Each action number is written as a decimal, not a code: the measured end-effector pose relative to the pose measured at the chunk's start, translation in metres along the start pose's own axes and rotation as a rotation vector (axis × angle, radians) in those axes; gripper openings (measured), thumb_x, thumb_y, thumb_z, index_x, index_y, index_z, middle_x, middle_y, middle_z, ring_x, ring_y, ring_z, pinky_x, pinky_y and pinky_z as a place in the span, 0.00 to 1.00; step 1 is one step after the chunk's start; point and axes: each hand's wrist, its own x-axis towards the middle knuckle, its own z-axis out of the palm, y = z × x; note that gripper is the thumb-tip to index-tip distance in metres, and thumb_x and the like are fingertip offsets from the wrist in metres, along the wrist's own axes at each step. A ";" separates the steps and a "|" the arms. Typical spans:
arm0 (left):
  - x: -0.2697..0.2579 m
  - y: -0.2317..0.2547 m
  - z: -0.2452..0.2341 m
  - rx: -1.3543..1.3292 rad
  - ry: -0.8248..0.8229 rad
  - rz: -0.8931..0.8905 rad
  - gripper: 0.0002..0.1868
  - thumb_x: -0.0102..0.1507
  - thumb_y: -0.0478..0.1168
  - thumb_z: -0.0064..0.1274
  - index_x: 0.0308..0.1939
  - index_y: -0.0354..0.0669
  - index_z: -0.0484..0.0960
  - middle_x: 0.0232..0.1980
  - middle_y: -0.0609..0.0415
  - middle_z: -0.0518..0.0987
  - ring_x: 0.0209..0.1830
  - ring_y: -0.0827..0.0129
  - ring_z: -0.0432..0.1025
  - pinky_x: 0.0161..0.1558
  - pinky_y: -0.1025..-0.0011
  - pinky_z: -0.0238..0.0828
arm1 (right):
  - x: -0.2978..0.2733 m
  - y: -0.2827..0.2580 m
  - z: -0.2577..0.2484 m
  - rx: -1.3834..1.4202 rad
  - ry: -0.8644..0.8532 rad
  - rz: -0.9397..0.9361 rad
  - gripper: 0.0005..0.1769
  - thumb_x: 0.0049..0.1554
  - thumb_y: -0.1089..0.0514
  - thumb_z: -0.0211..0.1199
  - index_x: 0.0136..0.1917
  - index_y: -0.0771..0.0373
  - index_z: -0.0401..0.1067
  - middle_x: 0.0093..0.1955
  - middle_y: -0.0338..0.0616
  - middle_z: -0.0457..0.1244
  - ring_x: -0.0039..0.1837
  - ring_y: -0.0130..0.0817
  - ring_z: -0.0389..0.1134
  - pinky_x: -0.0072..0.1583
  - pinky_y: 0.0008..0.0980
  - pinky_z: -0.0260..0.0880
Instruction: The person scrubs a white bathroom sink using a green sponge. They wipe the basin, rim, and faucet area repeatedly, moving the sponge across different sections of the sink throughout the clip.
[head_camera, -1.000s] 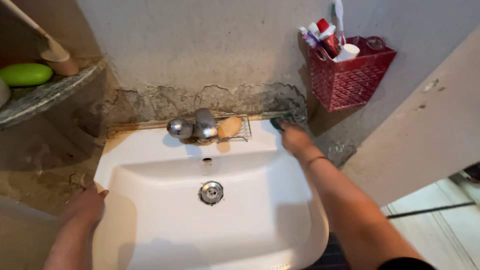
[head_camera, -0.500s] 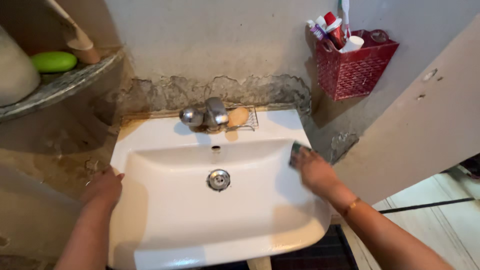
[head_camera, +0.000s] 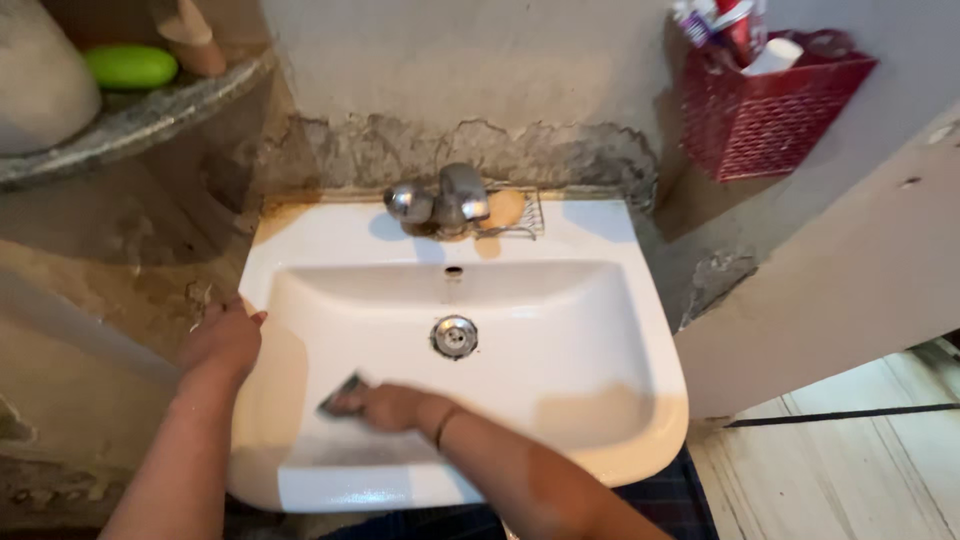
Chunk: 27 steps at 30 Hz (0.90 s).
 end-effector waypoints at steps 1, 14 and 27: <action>-0.002 -0.001 0.002 0.003 0.002 0.003 0.34 0.72 0.58 0.36 0.77 0.48 0.58 0.81 0.44 0.55 0.73 0.42 0.61 0.67 0.48 0.63 | -0.002 0.022 -0.007 -0.061 0.119 -0.202 0.34 0.64 0.61 0.47 0.81 0.42 0.58 0.79 0.46 0.59 0.74 0.49 0.63 0.77 0.44 0.56; -0.004 0.004 -0.002 -0.008 -0.077 -0.039 0.33 0.72 0.58 0.35 0.78 0.48 0.57 0.79 0.47 0.60 0.70 0.44 0.67 0.64 0.45 0.67 | -0.195 0.090 -0.097 -0.467 -0.066 0.254 0.31 0.59 0.61 0.49 0.76 0.48 0.62 0.62 0.54 0.67 0.62 0.52 0.69 0.65 0.48 0.65; -0.006 0.003 -0.002 -0.048 -0.029 -0.019 0.34 0.71 0.58 0.36 0.78 0.48 0.56 0.79 0.47 0.60 0.71 0.43 0.65 0.65 0.46 0.65 | -0.122 0.145 -0.140 -0.783 0.019 0.078 0.15 0.58 0.63 0.52 0.54 0.58 0.77 0.58 0.51 0.70 0.64 0.49 0.68 0.68 0.46 0.66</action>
